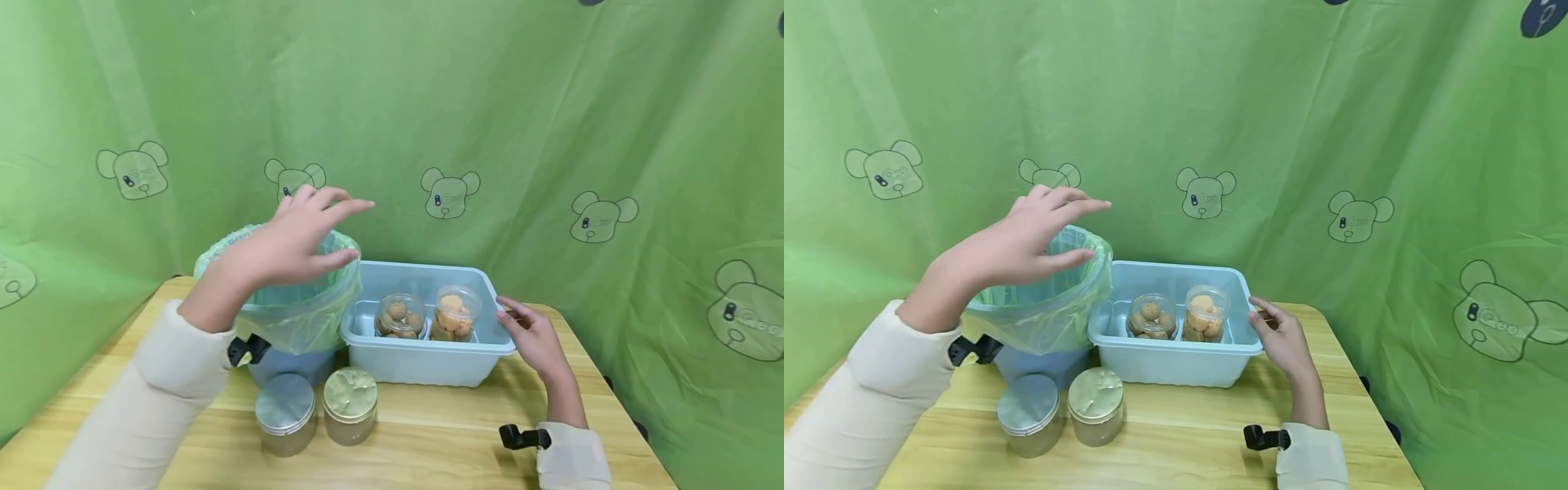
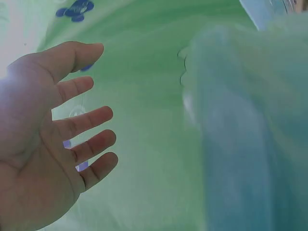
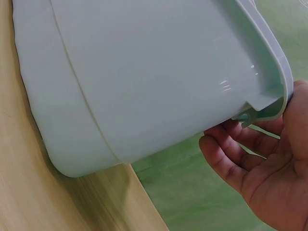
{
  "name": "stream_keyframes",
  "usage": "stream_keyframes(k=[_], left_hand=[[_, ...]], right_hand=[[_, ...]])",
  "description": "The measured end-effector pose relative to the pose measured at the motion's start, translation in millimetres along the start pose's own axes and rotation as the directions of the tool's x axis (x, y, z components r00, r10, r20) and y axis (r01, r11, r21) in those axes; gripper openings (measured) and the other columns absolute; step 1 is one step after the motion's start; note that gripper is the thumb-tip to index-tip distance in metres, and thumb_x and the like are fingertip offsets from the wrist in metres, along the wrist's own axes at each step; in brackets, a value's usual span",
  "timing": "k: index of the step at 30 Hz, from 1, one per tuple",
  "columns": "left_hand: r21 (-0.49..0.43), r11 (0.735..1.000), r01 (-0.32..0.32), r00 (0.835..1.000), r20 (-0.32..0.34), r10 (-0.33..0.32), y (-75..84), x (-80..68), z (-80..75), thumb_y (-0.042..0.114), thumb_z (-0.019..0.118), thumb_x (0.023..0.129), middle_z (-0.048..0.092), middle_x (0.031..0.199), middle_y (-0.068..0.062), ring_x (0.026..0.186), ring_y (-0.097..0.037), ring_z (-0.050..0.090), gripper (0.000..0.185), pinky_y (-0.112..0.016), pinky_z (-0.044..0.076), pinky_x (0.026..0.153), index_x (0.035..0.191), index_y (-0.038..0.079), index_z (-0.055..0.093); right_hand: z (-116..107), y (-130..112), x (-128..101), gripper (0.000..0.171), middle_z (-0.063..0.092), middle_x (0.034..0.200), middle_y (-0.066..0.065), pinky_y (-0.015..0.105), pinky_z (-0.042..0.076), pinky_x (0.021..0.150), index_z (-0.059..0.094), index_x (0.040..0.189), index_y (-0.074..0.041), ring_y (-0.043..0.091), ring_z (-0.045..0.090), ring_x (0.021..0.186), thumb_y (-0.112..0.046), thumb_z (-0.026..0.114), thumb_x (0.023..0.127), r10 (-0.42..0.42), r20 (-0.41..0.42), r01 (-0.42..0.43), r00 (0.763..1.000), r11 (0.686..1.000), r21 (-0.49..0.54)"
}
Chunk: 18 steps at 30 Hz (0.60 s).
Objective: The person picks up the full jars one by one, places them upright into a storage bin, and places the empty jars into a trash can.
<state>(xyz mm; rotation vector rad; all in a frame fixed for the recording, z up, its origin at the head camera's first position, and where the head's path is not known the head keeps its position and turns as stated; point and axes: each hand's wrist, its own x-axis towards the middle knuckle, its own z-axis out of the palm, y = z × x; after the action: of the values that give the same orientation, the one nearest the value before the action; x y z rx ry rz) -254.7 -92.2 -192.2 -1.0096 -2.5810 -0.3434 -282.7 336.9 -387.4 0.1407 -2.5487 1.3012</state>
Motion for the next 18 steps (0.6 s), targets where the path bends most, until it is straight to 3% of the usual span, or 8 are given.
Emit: stream_keyframes(k=[9,18], left_hand=[[-0.097,0.992,0.086,0.993,-0.069,-0.093,-34.1,-35.7,-2.0,0.035,0.069,0.099,0.046,0.151,-0.014,0.131,-0.038,0.038,0.068,-0.06,0.03,0.108,0.158,0.023,0.039],[-0.212,0.96,0.181,0.967,-0.138,-0.213,-66.5,-70.2,1.0,0.035,0.067,0.1,0.043,0.154,-0.015,0.131,-0.038,0.037,0.066,-0.064,0.036,0.105,0.158,0.021,0.039]], right_hand=[[0,2,2,0.05,0.065,0.123,0.022,0.023,0.053,0.075,0.053,0.149,-0.008,0.018,0.06,0.102,-0.035,0.056,0.107,0.005,0.005,-0.005,1.0,1.0,-0.003],[2,1,2,0.049,0.065,0.121,0.021,0.023,0.053,0.075,0.054,0.148,-0.008,0.016,0.059,0.1,-0.035,0.057,0.106,0.002,-0.001,-0.002,1.0,1.0,-0.004]])
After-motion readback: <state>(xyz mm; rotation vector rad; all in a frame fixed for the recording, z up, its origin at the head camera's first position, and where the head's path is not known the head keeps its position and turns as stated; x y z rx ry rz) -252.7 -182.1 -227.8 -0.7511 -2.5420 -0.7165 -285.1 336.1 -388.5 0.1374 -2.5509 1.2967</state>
